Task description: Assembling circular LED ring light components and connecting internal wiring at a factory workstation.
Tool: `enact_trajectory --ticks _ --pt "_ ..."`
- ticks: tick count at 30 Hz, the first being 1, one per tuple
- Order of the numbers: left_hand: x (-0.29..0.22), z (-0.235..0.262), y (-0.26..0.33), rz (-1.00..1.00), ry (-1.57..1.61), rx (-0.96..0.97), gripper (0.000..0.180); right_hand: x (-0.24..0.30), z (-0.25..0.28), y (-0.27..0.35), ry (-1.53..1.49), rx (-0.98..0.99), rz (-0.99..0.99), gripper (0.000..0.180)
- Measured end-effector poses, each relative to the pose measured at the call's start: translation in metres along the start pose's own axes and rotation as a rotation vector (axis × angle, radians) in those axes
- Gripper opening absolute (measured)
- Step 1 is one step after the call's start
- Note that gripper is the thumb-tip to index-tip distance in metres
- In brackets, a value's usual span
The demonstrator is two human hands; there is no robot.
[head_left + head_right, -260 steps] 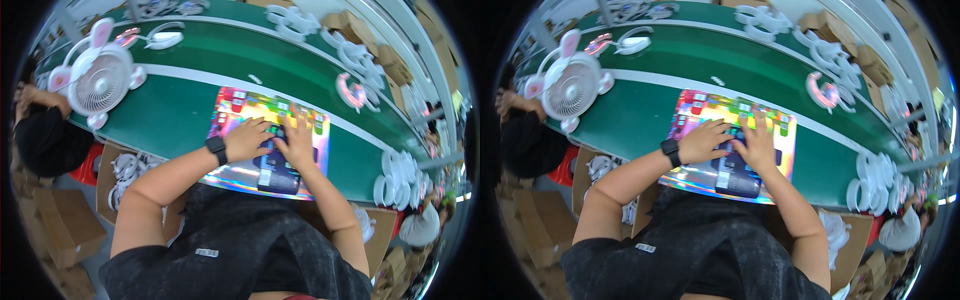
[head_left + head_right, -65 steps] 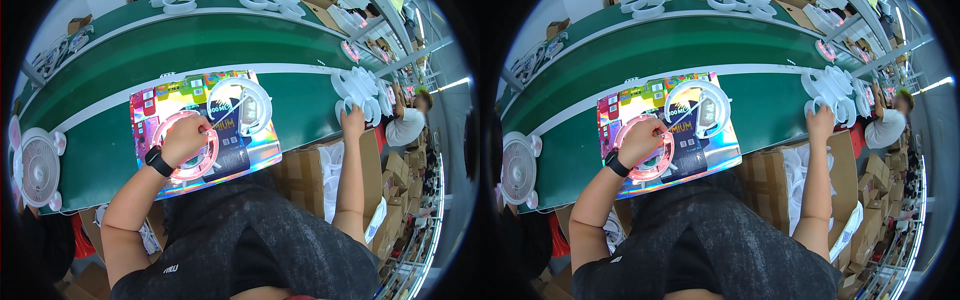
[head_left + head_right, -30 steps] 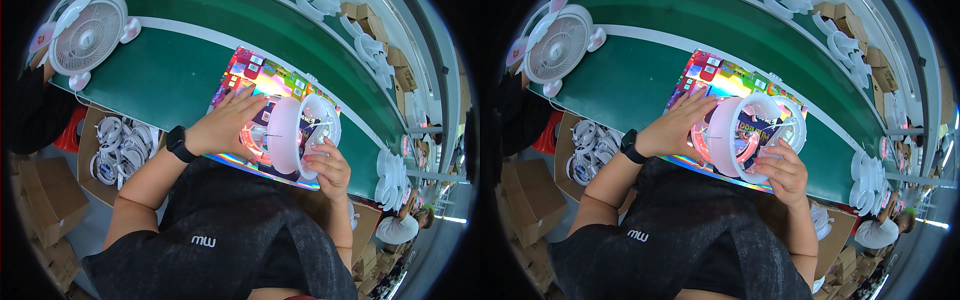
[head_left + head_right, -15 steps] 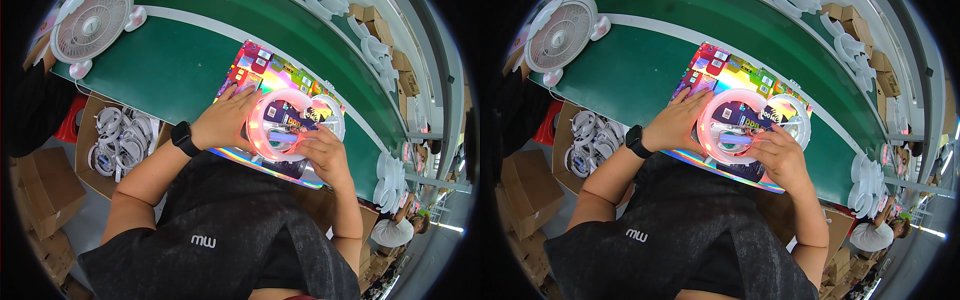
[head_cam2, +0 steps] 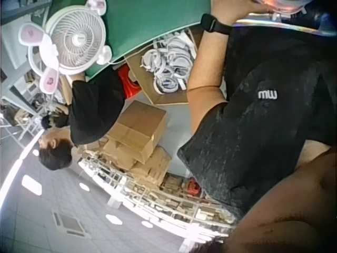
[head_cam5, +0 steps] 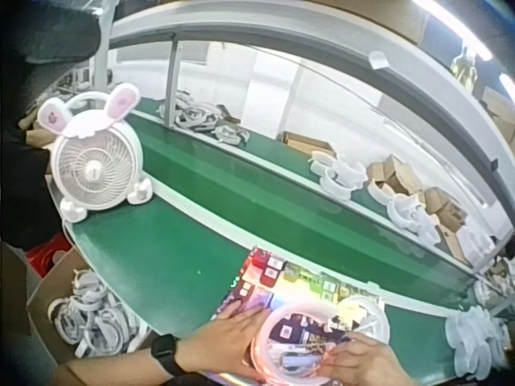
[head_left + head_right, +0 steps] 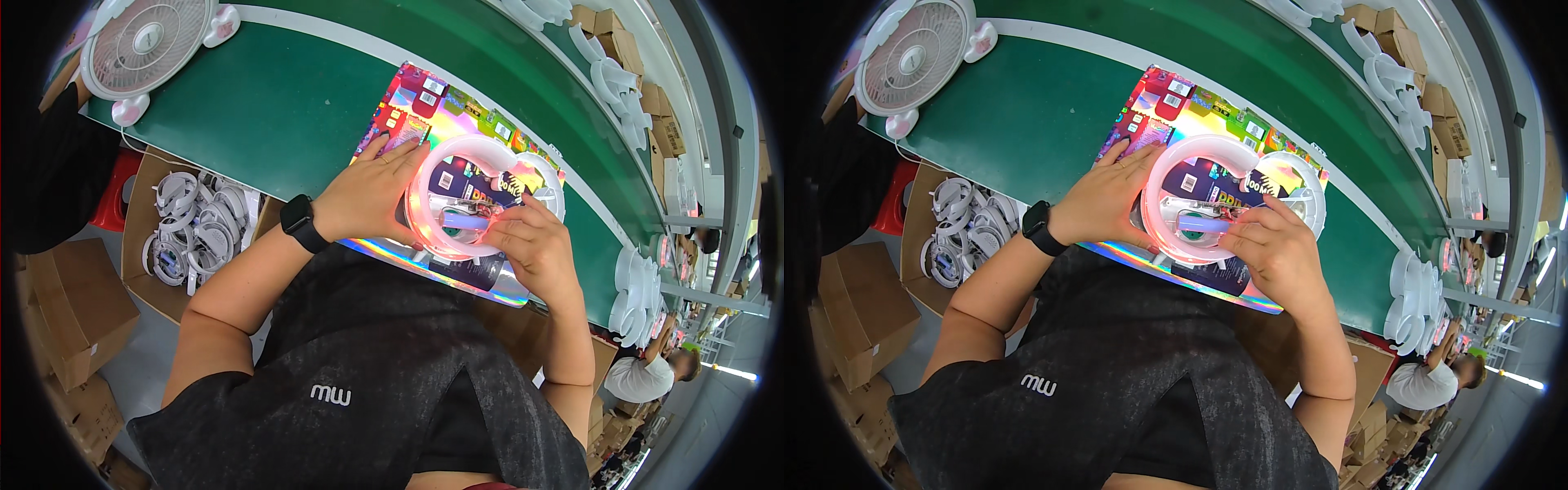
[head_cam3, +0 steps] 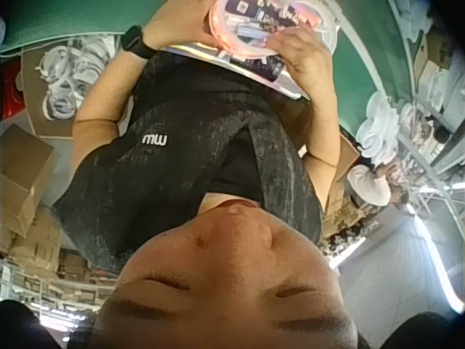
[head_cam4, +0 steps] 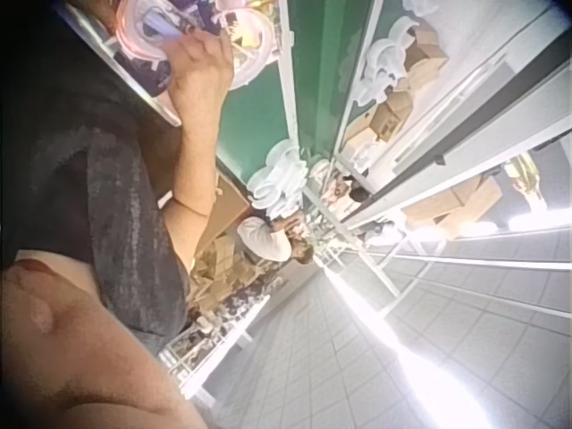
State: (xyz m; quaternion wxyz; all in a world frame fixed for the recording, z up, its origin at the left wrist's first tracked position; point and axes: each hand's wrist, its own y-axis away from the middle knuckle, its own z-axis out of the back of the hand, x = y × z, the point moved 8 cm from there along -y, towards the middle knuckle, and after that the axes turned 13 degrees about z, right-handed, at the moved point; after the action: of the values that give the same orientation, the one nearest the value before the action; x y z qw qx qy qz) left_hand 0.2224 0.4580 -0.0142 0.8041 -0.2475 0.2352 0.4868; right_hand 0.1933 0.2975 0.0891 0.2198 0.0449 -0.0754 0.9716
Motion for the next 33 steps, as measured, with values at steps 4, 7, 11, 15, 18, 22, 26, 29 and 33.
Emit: enact_trajectory --ticks 4,7,11,15,18,22,26,29,33 --pt "-0.001 0.000 -0.001 0.019 -0.017 0.015 0.118 0.004 -0.012 0.000 -0.032 0.021 -0.022 0.026" --pt "-0.002 0.000 0.000 0.011 -0.001 0.000 0.118 0.008 -0.019 0.001 -0.058 0.034 -0.035 0.026" --pt "-0.014 0.010 0.015 0.044 0.007 0.041 0.118 0.025 0.002 -0.001 0.138 0.045 -0.036 0.033" --pt "-0.040 0.033 0.033 0.094 0.160 0.570 0.103 0.012 0.009 0.058 -0.100 -0.344 -0.324 0.038" --pt "-0.030 0.055 0.008 0.226 0.475 0.467 0.058 0.001 -0.011 0.091 -0.251 -0.499 -0.650 0.030" --pt "-0.030 0.032 -0.034 0.278 0.504 0.172 0.041 -0.010 -0.039 0.099 -0.421 -0.632 -0.820 0.035" --pt "-0.046 -0.026 -0.045 0.160 0.533 0.173 0.035 -0.014 -0.051 0.097 -0.406 -0.598 -0.839 0.022" --pt "-0.043 -0.051 -0.049 0.249 0.699 0.307 0.031 -0.015 -0.068 0.111 -0.510 -0.689 -0.944 0.016" --pt "-0.032 -0.056 -0.045 0.404 0.833 0.377 0.026 -0.011 -0.070 0.111 -0.512 -0.702 -0.907 0.018"
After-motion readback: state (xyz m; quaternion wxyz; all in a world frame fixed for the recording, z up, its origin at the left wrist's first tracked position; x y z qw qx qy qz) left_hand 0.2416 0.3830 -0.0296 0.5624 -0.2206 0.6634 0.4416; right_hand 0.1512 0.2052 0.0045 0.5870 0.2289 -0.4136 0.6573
